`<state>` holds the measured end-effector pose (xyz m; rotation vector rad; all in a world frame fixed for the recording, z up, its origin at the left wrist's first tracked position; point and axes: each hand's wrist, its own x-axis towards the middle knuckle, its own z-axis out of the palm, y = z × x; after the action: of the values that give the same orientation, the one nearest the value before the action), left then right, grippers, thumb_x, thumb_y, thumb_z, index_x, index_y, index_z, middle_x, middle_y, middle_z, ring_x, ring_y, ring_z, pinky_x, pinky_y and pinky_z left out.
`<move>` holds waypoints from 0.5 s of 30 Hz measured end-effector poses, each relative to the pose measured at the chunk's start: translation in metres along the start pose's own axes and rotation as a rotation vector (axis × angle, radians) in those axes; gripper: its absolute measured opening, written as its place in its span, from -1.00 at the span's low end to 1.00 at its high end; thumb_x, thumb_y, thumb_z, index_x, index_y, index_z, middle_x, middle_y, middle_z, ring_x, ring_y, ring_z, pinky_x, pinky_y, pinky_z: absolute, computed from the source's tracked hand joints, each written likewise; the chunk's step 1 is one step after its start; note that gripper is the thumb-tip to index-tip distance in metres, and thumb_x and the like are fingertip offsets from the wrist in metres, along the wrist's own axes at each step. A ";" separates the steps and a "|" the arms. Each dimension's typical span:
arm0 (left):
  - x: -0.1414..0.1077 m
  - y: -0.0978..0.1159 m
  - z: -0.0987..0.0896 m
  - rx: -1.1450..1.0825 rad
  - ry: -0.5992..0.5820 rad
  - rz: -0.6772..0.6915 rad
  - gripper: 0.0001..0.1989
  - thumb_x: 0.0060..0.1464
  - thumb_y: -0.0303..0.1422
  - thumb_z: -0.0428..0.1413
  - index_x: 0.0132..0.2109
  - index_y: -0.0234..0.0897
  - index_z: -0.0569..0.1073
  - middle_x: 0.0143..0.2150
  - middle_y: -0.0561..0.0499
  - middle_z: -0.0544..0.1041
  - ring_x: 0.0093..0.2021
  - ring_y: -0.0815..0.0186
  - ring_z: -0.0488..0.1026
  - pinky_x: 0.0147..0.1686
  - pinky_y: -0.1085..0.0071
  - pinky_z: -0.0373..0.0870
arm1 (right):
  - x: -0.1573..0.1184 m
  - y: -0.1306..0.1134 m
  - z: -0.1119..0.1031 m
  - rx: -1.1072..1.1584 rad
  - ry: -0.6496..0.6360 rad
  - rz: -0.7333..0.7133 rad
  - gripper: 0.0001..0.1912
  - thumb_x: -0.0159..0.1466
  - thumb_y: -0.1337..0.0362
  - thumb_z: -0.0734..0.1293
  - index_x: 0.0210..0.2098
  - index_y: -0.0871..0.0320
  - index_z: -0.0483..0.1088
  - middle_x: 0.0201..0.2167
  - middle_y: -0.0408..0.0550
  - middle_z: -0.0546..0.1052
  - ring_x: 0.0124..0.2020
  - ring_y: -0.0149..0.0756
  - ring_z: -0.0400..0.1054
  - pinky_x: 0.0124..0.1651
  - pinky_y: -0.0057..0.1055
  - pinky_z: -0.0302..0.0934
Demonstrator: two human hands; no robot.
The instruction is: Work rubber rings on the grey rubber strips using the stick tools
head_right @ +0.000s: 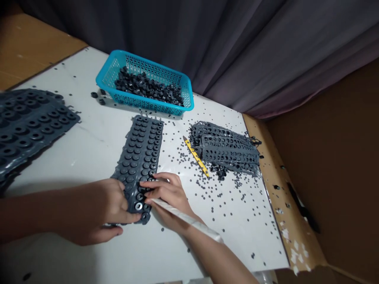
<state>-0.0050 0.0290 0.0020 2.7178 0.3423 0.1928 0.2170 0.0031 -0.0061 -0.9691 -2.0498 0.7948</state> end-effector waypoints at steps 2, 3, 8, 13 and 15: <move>0.000 0.000 0.001 -0.011 0.026 0.001 -0.72 -0.06 -0.28 0.19 -0.13 -0.12 0.50 -0.55 0.08 0.52 -0.58 0.26 0.38 -0.49 0.30 0.24 | -0.002 0.001 0.001 -0.006 -0.008 0.002 -0.95 0.24 0.33 0.35 -0.34 0.05 0.38 -0.15 -0.09 0.59 0.05 -0.19 0.31 0.06 -0.13 0.23; 0.000 0.000 0.001 -0.015 0.036 0.003 -0.73 -0.06 -0.28 0.19 -0.14 -0.12 0.50 -0.55 0.08 0.52 -0.58 0.26 0.38 -0.48 0.31 0.24 | -0.002 0.002 0.001 -0.012 -0.012 0.003 -0.95 0.23 0.32 0.36 -0.34 0.05 0.39 -0.15 -0.10 0.59 0.05 -0.19 0.31 0.06 -0.14 0.23; -0.001 -0.001 0.000 -0.025 0.028 0.005 -0.73 -0.05 -0.28 0.18 -0.13 -0.13 0.51 -0.53 0.06 0.53 -0.56 0.25 0.40 -0.46 0.31 0.25 | -0.001 0.004 0.000 -0.082 -0.020 -0.047 -0.95 0.24 0.29 0.35 -0.35 0.06 0.38 -0.16 -0.09 0.60 0.03 -0.18 0.33 0.02 -0.15 0.25; -0.001 0.000 -0.001 -0.017 -0.025 -0.006 -0.69 -0.05 -0.27 0.19 -0.09 -0.13 0.50 -0.50 0.07 0.54 -0.54 0.22 0.42 -0.48 0.27 0.26 | 0.004 0.008 0.003 -0.429 0.041 -0.349 -0.89 0.25 0.37 0.35 -0.38 0.05 0.35 -0.20 -0.14 0.62 -0.12 -0.27 0.43 -0.16 -0.25 0.27; -0.001 0.000 -0.001 -0.019 -0.030 -0.009 -0.68 -0.06 -0.26 0.20 -0.09 -0.14 0.51 -0.51 0.07 0.53 -0.55 0.22 0.41 -0.48 0.27 0.25 | 0.004 0.007 0.005 -0.549 0.053 -0.433 -0.82 0.24 0.44 0.33 -0.43 0.06 0.33 -0.19 -0.15 0.61 -0.18 -0.32 0.45 -0.21 -0.30 0.28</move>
<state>-0.0066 0.0288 0.0030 2.6975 0.3426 0.1518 0.2137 0.0094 -0.0129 -0.7596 -2.3626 -0.0273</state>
